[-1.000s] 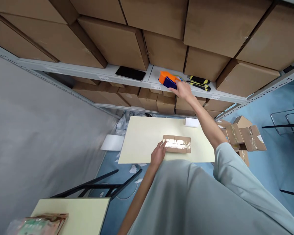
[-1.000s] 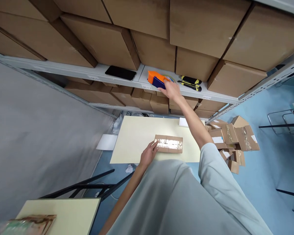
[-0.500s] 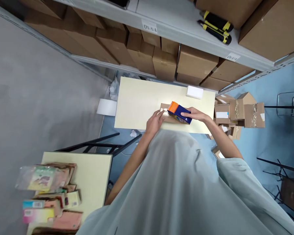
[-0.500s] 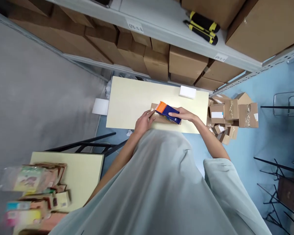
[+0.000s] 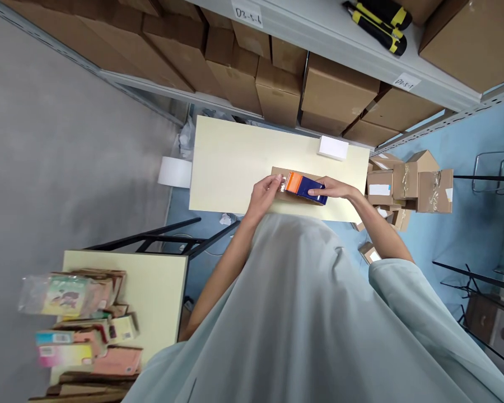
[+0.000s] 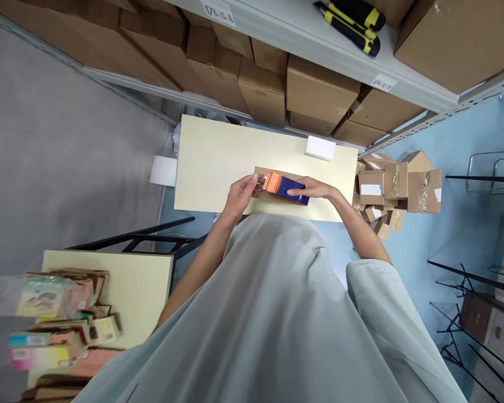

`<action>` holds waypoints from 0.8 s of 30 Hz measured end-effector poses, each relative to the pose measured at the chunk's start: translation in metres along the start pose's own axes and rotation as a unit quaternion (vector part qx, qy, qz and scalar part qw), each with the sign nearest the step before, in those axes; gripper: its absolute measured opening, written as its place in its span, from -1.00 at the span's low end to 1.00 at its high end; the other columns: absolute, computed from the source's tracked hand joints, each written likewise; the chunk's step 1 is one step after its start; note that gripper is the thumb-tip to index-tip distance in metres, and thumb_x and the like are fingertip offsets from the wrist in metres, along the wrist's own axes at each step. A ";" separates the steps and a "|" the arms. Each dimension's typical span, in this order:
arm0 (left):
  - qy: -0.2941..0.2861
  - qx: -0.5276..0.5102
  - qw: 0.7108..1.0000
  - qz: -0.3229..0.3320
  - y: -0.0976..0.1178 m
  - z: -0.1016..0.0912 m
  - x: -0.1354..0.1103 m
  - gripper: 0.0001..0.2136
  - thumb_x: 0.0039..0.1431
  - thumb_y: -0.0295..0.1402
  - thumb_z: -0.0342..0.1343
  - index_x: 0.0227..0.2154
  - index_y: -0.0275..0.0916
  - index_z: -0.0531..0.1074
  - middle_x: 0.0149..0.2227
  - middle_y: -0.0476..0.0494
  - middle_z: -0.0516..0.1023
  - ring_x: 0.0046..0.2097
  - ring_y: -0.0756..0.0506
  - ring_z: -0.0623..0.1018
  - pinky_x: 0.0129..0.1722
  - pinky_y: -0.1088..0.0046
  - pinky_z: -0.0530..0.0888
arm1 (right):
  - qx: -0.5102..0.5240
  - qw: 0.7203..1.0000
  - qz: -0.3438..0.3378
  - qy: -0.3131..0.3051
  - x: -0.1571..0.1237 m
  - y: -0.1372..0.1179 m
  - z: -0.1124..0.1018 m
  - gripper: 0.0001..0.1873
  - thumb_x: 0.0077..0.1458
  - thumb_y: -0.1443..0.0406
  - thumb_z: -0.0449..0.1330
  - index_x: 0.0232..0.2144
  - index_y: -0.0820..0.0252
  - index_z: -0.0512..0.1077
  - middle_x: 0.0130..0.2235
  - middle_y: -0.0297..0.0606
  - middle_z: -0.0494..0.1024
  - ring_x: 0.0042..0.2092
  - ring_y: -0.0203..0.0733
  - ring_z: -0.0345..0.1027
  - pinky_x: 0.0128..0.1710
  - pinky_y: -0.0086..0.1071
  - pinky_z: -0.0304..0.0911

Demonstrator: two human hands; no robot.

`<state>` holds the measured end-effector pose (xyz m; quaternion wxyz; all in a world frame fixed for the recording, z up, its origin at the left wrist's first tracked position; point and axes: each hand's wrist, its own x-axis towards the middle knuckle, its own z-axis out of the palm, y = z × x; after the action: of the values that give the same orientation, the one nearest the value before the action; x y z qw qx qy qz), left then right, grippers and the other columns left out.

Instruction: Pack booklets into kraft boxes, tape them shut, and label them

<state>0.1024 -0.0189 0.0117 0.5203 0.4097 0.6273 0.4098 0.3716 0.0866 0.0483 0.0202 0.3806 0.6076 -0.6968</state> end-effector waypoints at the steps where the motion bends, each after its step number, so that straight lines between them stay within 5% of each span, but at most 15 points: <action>1: -0.008 -0.030 0.999 -0.019 0.003 0.002 0.001 -0.34 0.38 0.32 0.16 -0.03 -0.26 0.70 -0.03 -0.28 0.76 0.03 -0.23 0.69 0.11 0.22 0.61 | -0.006 1.000 0.002 -0.015 0.000 0.000 0.000 -0.29 0.05 -0.30 0.48 -0.26 0.24 0.60 -0.38 -0.32 0.55 -0.32 -0.20 0.35 -0.32 -0.34 0.29; 9: 0.000 -0.101 0.991 -0.091 0.007 0.002 0.001 -0.48 0.04 0.17 0.49 -0.27 -0.25 0.72 -0.28 -0.19 0.74 -0.18 -0.18 0.67 -0.13 0.31 0.61 | -0.017 0.999 -0.011 -0.047 0.003 0.007 0.000 -0.28 0.10 -0.31 0.44 -0.27 0.25 0.56 -0.34 -0.29 0.54 -0.30 -0.22 0.33 -0.30 -0.35 0.27; 17: -0.008 -0.085 0.990 -0.116 0.003 0.002 0.005 -0.78 0.04 -0.28 0.38 -0.26 -0.27 0.73 -0.21 -0.20 0.78 -0.17 -0.15 0.69 -0.08 0.30 0.63 | -0.013 0.998 -0.016 -0.058 0.005 0.016 0.000 -0.29 0.12 -0.31 0.44 -0.27 0.25 0.55 -0.35 -0.32 0.52 -0.31 -0.24 0.31 -0.30 -0.36 0.28; 24: 0.006 -0.047 0.993 -0.109 0.005 -0.003 0.004 -0.81 0.08 -0.26 0.38 -0.29 -0.25 0.70 -0.26 -0.17 0.76 -0.17 -0.17 0.68 -0.08 0.30 0.62 | -0.061 0.997 -0.002 -0.046 0.003 0.001 0.005 -0.23 0.11 -0.36 0.39 -0.20 0.26 0.59 -0.32 -0.30 0.56 -0.28 -0.22 0.36 -0.29 -0.39 0.29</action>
<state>0.0996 -0.0133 0.0157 0.5767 0.3114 0.6516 0.3820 0.3673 0.0832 0.0461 0.0696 0.3451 0.6484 -0.6750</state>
